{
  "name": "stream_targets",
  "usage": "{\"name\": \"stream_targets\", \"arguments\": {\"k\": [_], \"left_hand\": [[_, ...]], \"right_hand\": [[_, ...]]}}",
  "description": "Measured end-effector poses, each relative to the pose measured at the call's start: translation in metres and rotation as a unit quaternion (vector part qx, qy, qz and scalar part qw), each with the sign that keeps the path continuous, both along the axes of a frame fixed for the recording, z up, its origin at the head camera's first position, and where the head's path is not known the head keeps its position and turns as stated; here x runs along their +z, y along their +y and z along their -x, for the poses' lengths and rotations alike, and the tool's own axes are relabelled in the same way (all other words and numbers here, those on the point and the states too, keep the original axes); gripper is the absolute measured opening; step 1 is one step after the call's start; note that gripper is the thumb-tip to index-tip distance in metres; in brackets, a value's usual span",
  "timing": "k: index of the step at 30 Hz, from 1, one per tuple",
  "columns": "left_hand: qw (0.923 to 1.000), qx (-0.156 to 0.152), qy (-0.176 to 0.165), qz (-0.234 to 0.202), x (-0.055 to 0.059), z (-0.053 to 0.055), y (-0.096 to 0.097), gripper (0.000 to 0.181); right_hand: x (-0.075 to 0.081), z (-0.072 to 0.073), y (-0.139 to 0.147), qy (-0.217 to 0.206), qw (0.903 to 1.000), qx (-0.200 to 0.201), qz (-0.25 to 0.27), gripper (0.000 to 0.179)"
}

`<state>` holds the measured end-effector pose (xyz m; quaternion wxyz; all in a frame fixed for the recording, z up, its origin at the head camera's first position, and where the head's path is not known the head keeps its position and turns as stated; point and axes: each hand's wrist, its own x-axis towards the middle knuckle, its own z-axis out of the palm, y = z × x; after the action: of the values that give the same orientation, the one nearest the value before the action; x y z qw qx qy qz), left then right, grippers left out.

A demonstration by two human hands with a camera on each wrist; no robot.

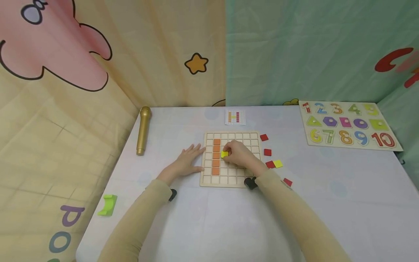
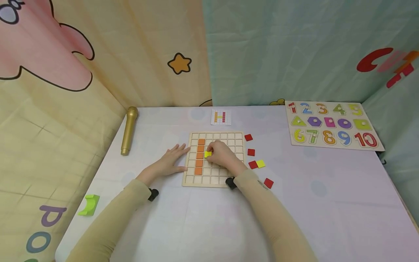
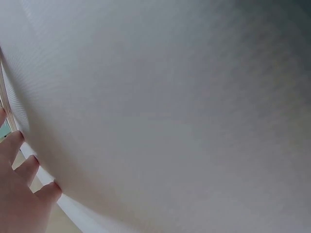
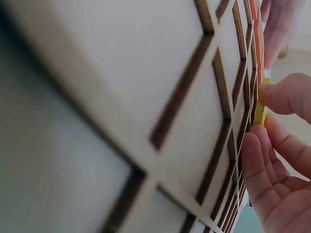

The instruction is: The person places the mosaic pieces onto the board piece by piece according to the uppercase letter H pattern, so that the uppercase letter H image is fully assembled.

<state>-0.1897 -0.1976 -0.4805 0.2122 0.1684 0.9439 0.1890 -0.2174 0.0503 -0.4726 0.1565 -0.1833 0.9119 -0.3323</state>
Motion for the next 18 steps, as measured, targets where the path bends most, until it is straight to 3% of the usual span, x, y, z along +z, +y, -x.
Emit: {"name": "stream_targets", "arguments": {"k": [18], "left_hand": [[1.0000, -0.005, 0.003, 0.001, 0.0013, -0.0001, 0.0002, 0.086]], "right_hand": [[0.0020, -0.0022, -0.0019, 0.018, 0.9995, 0.008, -0.023, 0.028]]}}
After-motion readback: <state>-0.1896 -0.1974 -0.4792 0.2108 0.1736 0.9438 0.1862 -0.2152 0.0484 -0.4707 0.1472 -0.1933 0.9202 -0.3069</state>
